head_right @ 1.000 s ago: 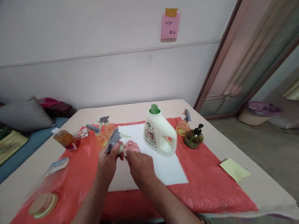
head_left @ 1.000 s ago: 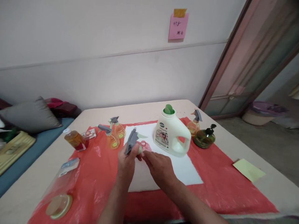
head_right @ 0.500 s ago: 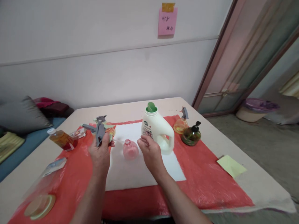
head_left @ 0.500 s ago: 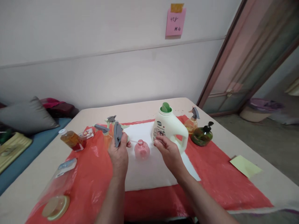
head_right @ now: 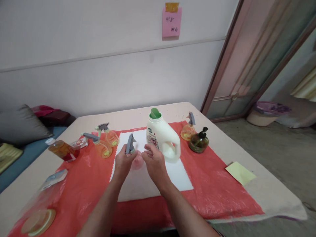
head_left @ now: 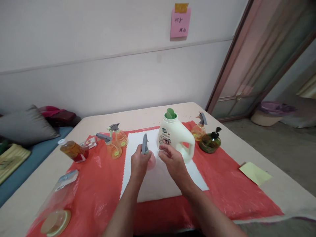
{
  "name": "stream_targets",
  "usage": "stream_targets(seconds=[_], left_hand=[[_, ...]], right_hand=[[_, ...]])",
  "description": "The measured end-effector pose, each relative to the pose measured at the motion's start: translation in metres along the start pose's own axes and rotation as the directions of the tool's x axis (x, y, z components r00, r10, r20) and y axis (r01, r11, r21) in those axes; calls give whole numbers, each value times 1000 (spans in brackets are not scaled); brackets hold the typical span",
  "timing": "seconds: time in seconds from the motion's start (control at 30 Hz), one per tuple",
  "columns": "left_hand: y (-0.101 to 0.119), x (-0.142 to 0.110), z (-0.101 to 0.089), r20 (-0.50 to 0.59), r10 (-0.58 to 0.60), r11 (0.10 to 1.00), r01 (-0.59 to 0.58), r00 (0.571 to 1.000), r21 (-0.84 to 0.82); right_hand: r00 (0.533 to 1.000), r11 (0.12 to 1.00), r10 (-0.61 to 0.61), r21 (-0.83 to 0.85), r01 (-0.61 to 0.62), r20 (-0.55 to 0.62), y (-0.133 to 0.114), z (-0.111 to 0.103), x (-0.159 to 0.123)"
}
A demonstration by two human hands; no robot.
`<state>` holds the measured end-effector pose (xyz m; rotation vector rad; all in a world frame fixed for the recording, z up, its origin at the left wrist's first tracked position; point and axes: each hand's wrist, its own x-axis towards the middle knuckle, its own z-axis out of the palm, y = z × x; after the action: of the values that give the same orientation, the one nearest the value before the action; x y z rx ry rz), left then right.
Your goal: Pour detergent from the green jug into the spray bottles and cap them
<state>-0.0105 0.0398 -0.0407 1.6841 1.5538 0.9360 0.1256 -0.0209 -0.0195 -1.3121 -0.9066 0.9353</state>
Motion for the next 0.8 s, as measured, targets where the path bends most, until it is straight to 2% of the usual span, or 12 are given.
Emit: stream_targets(seconds=[0.07,0.17,0.3,0.37,0.43,0.5,0.57,0.7,0.77,0.8], left_hand=[[-1,-1,0,-27,8,1000,-7,1000,26],[-7,5,-5,-109,-18,1000,15,994,-21],[-15,18,-21,-220,-44,996,24,975,-90],[-13,19,-29,-257,-60,982,11,965,-191],[-6,16,-36,-242,-94,913,-13,966,-407],[2,10,-41,-186,-124,784,-19,975,-621],[9,4,-46,-128,-128,681,-7,983,-733],[17,-3,-52,-84,-82,561,-24,993,-828],[19,-4,-54,-110,-67,584,-51,992,-810],[20,-5,-55,-148,-68,627,-73,987,-776]], right_hand=[[999,998,39,57,-39,7,1,0,-1],[988,977,153,155,-147,-23,7,3,-2],[943,924,326,235,-303,-62,21,8,-5],[921,895,388,252,-367,-35,25,11,-6],[903,851,425,308,-424,69,25,14,-8],[891,792,394,409,-454,225,22,17,-9],[901,744,302,513,-428,313,16,19,-9],[955,777,196,560,-289,221,9,24,-10],[970,810,175,535,-240,171,8,27,-12],[975,821,159,528,-218,154,8,28,-13]])
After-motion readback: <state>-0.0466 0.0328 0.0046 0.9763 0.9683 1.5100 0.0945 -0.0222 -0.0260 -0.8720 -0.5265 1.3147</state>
